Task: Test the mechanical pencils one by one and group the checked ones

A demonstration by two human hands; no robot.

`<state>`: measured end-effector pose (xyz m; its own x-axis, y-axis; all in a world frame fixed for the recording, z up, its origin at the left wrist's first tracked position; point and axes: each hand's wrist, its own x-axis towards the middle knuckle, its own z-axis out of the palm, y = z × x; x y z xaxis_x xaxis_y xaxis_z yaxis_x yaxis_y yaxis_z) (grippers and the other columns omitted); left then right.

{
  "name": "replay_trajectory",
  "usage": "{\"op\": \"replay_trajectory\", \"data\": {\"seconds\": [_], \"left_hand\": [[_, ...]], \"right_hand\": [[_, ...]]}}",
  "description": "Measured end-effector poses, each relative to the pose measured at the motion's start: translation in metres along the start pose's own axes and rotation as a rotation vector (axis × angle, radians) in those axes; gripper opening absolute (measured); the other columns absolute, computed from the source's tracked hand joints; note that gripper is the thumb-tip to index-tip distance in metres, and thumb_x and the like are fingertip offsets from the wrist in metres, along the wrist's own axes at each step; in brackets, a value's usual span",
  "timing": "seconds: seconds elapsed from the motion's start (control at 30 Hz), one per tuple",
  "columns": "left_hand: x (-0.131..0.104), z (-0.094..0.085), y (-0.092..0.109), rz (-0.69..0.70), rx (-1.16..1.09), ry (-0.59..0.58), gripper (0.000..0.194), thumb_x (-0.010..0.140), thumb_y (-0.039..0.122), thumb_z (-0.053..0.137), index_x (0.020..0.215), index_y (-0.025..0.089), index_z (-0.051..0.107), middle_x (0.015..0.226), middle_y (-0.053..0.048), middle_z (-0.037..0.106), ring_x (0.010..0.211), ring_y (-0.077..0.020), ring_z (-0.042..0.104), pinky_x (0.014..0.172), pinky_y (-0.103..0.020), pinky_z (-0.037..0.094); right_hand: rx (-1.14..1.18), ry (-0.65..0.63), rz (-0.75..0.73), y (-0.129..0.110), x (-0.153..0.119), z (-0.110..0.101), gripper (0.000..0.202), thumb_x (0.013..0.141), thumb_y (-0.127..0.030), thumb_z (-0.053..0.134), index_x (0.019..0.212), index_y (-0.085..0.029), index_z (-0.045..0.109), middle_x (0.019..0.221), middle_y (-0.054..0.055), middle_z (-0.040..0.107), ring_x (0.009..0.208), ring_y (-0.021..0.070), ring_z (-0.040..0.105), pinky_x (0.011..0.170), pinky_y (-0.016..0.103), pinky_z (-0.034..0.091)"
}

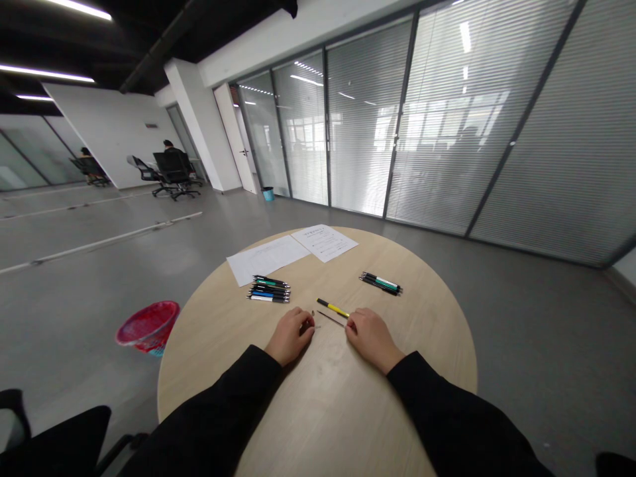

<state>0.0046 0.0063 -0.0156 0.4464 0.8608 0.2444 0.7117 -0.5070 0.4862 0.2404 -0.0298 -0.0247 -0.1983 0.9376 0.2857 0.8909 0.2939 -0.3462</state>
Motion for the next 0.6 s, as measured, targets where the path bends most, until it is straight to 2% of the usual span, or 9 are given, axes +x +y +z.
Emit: {"op": "replay_trajectory", "data": {"seconds": [0.6], "left_hand": [[-0.0012, -0.0033, 0.0063, 0.012, 0.025, -0.002, 0.004, 0.082, 0.021, 0.058, 0.082, 0.019, 0.062, 0.088, -0.007, 0.06, 0.083, -0.0222, 0.057, 0.076, -0.034, 0.045]], "right_hand": [[0.008, 0.011, 0.023, -0.0011, -0.0004, 0.0017, 0.008, 0.084, -0.018, 0.062, 0.076, -0.019, 0.064, 0.083, 0.005, 0.066, 0.086, 0.0189, 0.057, 0.077, 0.028, 0.036]]}}
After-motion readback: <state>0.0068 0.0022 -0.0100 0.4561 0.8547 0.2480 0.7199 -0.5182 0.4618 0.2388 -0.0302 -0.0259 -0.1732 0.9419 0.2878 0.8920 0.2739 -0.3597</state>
